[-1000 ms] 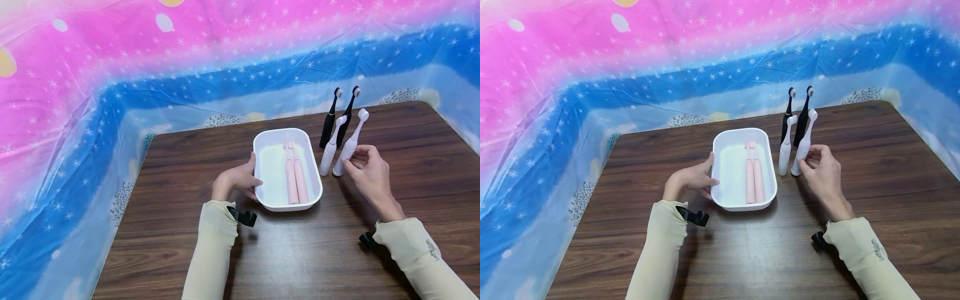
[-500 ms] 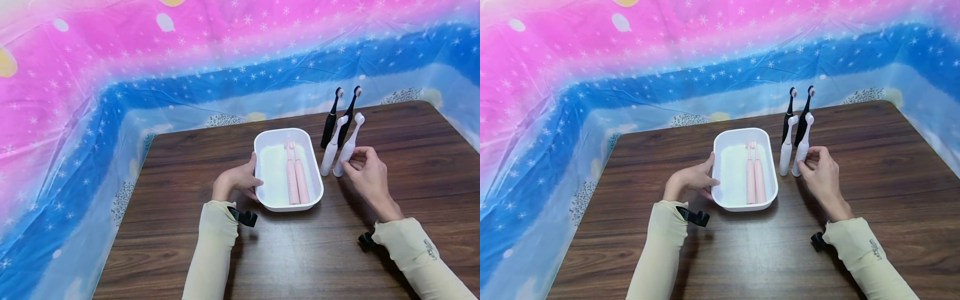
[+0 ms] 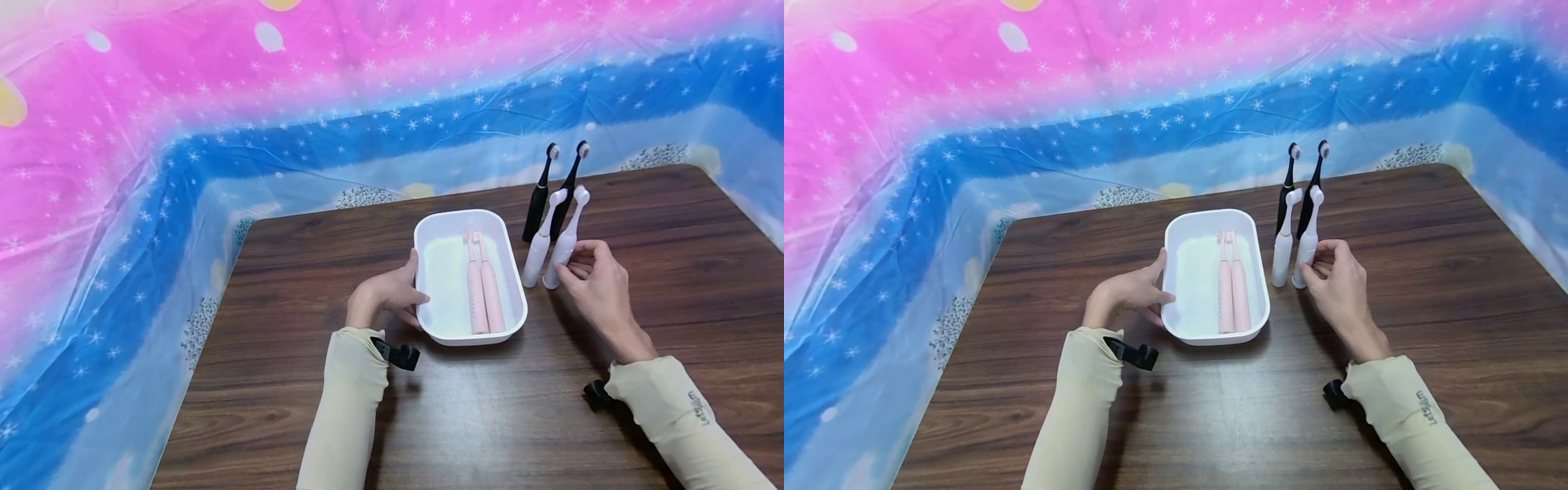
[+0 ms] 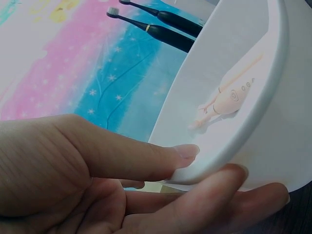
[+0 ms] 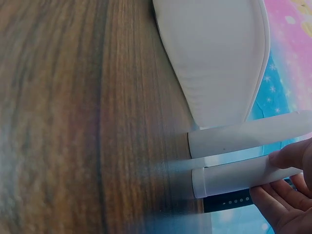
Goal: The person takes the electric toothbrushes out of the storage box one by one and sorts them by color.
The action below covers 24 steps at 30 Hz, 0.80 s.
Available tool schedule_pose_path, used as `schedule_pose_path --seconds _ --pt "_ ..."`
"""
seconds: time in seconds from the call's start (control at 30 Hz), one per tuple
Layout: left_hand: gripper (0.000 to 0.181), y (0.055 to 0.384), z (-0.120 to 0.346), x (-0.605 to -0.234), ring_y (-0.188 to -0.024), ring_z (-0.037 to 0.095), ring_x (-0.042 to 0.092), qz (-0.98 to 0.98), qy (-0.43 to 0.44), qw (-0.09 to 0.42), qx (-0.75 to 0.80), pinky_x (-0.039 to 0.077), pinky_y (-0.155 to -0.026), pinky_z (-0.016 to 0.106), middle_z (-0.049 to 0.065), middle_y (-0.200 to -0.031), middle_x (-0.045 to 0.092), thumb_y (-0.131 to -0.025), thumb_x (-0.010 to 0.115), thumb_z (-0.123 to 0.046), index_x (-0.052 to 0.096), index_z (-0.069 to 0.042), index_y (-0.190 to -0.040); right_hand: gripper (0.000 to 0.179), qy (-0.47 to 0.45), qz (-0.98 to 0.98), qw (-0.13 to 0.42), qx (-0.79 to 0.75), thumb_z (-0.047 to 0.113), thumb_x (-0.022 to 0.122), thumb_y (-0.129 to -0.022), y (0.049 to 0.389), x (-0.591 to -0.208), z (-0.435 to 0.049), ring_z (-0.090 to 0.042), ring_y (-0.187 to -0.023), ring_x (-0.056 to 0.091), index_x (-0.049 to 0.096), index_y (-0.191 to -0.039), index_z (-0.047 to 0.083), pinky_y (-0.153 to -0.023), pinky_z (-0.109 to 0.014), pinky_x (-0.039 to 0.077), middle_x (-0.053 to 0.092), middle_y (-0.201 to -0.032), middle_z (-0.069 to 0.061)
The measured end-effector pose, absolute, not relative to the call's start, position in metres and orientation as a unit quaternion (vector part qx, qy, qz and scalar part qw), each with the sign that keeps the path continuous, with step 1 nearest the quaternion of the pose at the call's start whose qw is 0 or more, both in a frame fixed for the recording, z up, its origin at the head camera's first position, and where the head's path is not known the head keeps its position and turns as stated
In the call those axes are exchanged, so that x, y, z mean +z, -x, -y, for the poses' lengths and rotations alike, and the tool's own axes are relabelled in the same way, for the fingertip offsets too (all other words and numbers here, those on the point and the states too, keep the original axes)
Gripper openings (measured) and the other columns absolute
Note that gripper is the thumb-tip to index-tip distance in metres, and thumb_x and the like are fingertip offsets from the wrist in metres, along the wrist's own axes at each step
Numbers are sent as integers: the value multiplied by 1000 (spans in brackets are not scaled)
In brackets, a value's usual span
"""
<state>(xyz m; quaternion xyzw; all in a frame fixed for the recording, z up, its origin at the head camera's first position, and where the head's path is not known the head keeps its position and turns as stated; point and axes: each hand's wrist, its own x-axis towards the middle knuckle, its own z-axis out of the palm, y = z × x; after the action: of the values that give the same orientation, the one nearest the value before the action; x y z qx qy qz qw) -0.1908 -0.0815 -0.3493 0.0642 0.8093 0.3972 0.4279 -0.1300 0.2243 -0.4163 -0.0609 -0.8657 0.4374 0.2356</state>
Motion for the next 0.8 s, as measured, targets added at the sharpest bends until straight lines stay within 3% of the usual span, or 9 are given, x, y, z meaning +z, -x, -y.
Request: schedule_pose_path --seconds 0.17,0.27,0.33,0.4,0.8 --pt "92 191 82 -350 -74 28 68 -809 -64 428 397 59 -80 45 23 -133 41 -99 48 -6 -26 -29 -149 37 63 864 237 440 4 72 -82 130 -416 -224 10 -85 56 52 -111 -7 -75 2 45 66 -108 -23" --pt "92 191 82 -350 -74 28 67 -810 -66 428 397 59 -81 46 23 -129 43 -99 49 -7 -25 -29 -149 38 65 866 232 438 4 72 -82 129 -415 -224 -11 -92 66 51 -112 -8 -76 2 45 65 -109 -24" --pt "92 191 81 -349 -74 28 67 -810 -66 428 396 59 -81 46 23 -127 44 -99 48 -7 -25 -29 -149 39 66 869 225 435 4 71 -83 128 -415 -224 -29 -97 67 50 -112 -8 -76 2 44 64 -110 -25" --pt "92 190 81 -349 -74 28 67 -810 -67 427 397 59 -82 46 23 -125 46 -99 49 -7 -26 -30 -148 39 65 871 217 436 5 71 -84 126 -414 -225 -38 -100 65 49 -114 -8 -77 2 44 63 -112 -26" --pt "92 190 82 -349 -70 27 67 -809 -71 426 398 59 -82 47 23 -113 53 -99 48 -6 -27 -27 -148 42 56 876 213 430 11 71 -85 121 -409 -227 -39 -104 64 50 -117 -5 -83 -6 50 61 -114 -22"
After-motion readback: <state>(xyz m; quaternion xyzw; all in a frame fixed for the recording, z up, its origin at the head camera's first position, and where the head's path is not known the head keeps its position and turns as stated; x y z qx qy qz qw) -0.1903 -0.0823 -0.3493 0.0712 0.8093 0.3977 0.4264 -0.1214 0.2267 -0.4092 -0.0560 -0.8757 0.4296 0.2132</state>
